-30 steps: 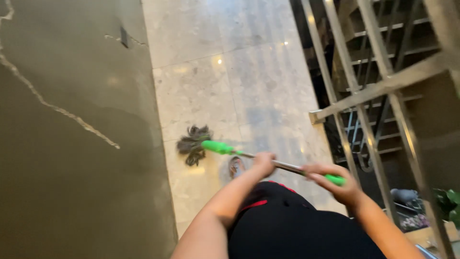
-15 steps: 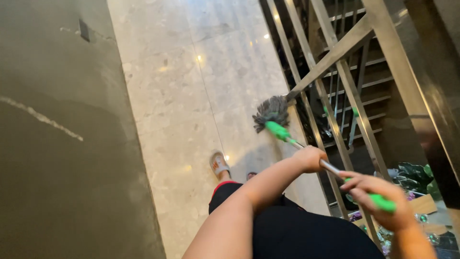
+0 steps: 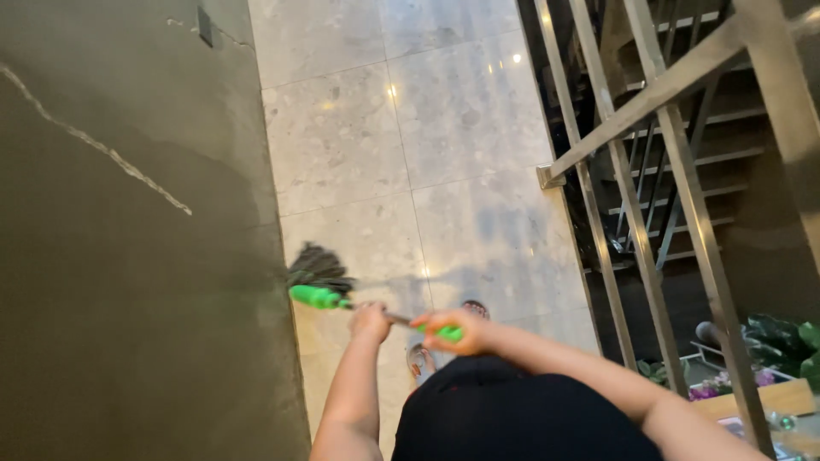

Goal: The person mops a tiled floor using a green-handled mop, moving from a hallway past a metal gate and potted plant into a storage area with shelves and boxes. The person continues mopping along walls and around obstacles, maintaining a consistent back-and-forth motion.

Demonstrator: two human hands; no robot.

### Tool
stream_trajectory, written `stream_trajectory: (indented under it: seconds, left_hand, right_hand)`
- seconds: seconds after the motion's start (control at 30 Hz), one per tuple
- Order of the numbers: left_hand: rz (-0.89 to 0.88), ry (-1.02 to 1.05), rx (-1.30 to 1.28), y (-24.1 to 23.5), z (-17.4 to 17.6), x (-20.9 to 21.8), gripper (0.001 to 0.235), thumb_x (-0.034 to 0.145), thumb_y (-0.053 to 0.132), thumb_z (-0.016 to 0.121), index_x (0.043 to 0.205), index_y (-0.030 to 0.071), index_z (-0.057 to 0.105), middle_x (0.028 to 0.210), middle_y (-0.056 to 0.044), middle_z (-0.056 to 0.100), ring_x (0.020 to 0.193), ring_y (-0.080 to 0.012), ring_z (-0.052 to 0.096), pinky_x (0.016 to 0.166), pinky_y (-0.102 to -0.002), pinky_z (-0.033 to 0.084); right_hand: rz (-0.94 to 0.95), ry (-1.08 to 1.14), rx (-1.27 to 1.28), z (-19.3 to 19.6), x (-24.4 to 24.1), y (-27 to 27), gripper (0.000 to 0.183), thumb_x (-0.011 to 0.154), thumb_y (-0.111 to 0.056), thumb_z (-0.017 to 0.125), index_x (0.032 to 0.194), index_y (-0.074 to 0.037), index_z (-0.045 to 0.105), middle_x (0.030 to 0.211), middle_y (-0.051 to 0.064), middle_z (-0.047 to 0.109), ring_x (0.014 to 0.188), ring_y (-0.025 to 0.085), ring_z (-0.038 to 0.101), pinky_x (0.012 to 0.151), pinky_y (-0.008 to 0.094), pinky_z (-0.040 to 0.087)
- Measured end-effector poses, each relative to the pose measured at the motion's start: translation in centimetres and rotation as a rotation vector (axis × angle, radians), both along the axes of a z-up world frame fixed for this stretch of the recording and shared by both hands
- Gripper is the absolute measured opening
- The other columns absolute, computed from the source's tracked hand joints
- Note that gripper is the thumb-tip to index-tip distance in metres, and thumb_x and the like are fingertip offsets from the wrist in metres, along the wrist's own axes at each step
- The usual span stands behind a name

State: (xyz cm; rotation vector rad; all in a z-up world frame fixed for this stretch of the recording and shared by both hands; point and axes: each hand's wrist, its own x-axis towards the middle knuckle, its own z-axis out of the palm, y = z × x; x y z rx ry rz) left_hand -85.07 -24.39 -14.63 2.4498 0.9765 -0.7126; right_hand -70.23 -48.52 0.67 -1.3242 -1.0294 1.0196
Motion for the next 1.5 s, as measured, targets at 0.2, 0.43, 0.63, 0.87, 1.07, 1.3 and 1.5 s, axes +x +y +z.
stream_trajectory:
  seconds: [0.2,0.43,0.63,0.87,1.07,1.3,1.5]
  left_hand:
    - [0.334,-0.213,-0.244,-3.6,-10.0,-0.9,0.025,0.091,0.023,0.063,0.111,0.020,0.076,0.115,-0.010,0.075,0.111,-0.0303,0.070,0.097,-0.045,0.055]
    - [-0.235,-0.530,-0.394,-18.7,5.0,11.7,0.030,0.079,0.027,0.076,0.108,0.018,0.074,0.110,-0.017,0.073,0.110,-0.0386,0.065,0.098,-0.049,0.047]
    - [-0.539,-0.544,-0.466,-18.8,8.7,10.9,0.033,0.086,0.046,0.073,0.095,0.014,0.076,0.097,-0.017,0.075,0.099,-0.0404,0.070,0.090,-0.051,0.056]
    - [-0.407,-0.376,-0.279,-7.9,4.3,-0.7,0.028,0.083,0.039,0.075,0.095,0.013,0.076,0.097,-0.019,0.073,0.095,-0.0411,0.070,0.082,-0.050,0.057]
    - [-0.006,-0.452,-0.209,2.6,3.1,-15.3,0.032,0.081,0.038,0.076,0.096,0.010,0.075,0.101,-0.021,0.072,0.097,-0.0423,0.068,0.082,-0.050,0.056]
    - [-0.090,-0.439,-0.247,-4.3,-4.2,-12.9,0.016,0.084,0.027,0.075,0.090,0.012,0.076,0.094,-0.021,0.071,0.089,-0.0431,0.069,0.078,-0.051,0.055]
    - [-0.299,-0.557,-0.477,-14.4,4.4,-10.6,0.027,0.084,0.038,0.072,0.105,0.021,0.076,0.103,-0.018,0.073,0.096,-0.0421,0.069,0.084,-0.050,0.056]
  right_hand:
    - [0.044,-0.081,-0.166,1.9,0.4,-2.9,0.021,0.092,-0.026,0.076,0.097,-0.006,0.072,0.137,0.012,0.070,0.124,0.026,0.065,0.107,0.039,0.049]
    - [-0.391,-0.122,-0.214,17.1,3.5,-16.3,0.022,0.090,-0.025,0.071,0.088,-0.004,0.078,0.135,0.016,0.071,0.146,0.037,0.049,0.120,0.055,0.032]
    - [-0.501,0.067,0.111,15.2,-0.9,-16.4,0.033,0.108,-0.013,0.066,0.075,-0.004,0.067,0.076,0.006,0.067,0.090,0.027,0.070,0.127,0.061,0.035]
    - [-0.350,0.082,0.006,9.5,-6.4,-5.6,0.021,0.098,-0.014,0.066,0.085,0.001,0.072,0.078,0.007,0.068,0.091,0.020,0.068,0.101,0.042,0.051]
    - [-0.082,-0.011,0.071,5.4,-15.6,5.8,0.016,0.095,-0.017,0.073,0.104,-0.005,0.070,0.093,0.009,0.073,0.086,0.018,0.068,0.080,0.034,0.056]
    - [-0.231,0.137,-0.383,6.2,-14.9,-2.5,0.028,0.087,-0.017,0.075,0.114,-0.011,0.079,0.085,0.002,0.077,0.071,0.011,0.065,0.062,0.029,0.054]
    - [-0.202,0.050,0.183,17.4,-17.3,-9.1,0.022,0.102,-0.011,0.062,0.081,-0.007,0.058,0.079,0.005,0.065,0.080,0.019,0.066,0.108,0.039,0.052]
